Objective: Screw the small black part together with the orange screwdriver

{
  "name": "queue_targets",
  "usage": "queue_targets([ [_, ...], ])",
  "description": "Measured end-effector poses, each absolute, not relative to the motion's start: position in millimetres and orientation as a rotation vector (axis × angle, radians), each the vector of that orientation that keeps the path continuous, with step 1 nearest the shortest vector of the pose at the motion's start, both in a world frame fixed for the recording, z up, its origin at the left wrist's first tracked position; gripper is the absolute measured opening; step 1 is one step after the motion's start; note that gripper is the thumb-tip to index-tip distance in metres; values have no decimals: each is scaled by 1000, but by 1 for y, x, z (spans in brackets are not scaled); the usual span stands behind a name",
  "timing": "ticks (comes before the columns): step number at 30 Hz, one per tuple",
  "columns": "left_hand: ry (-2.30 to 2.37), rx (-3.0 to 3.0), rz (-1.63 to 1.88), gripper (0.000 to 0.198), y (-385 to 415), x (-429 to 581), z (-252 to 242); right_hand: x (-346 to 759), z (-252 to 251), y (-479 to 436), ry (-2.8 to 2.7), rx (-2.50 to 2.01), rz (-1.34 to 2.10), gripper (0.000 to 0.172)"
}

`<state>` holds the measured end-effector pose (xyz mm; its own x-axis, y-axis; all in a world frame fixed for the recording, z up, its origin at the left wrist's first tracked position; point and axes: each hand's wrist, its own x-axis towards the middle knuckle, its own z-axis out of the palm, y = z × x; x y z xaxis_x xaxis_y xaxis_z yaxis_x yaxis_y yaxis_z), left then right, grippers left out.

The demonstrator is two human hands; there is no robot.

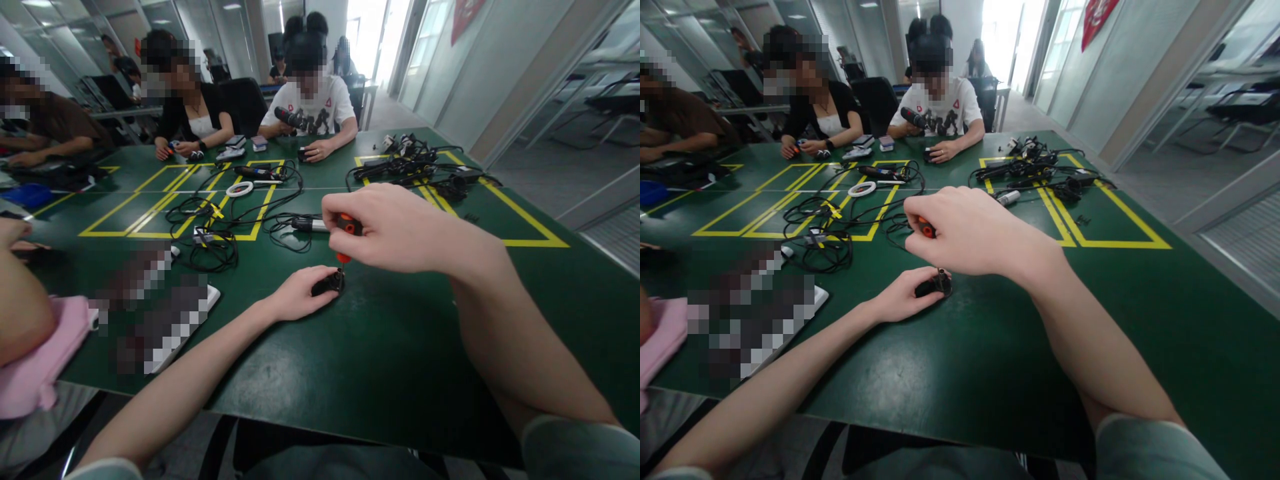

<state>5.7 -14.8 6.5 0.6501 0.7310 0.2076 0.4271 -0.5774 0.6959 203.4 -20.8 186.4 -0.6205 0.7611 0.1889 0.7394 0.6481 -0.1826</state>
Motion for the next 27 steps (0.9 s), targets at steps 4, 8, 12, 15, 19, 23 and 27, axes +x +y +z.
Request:
queue_targets([
  [4, 911, 2272, 656, 32, -14, 6, 6, 206, 188, -18, -2581, -1244, 86, 14],
  [8, 891, 2254, 650, 30, -14, 6, 7, 208, 184, -11, -2654, -1335, 129, 12],
  [12, 882, 2249, 634, 30, -13, 6, 5, 207, 176, 2, -2760, -1477, 271, 13],
  [15, 911, 2285, 619, 34, -12, 5, 2, 206, 166, 15, -2829, -1539, 406, 10],
  [19, 908, 2277, 604, 32, -10, 4, 3, 200, 148, 30, -2928, -1536, 490, 13],
  [23, 965, 2141, 593, 34, -7, 2, 8, 192, 129, 41, -2947, -1560, 577, 22],
  [27, 962, 1897, 570, 33, -5, 2, 14, 192, 117, 51, -2929, -1645, 760, 28],
])
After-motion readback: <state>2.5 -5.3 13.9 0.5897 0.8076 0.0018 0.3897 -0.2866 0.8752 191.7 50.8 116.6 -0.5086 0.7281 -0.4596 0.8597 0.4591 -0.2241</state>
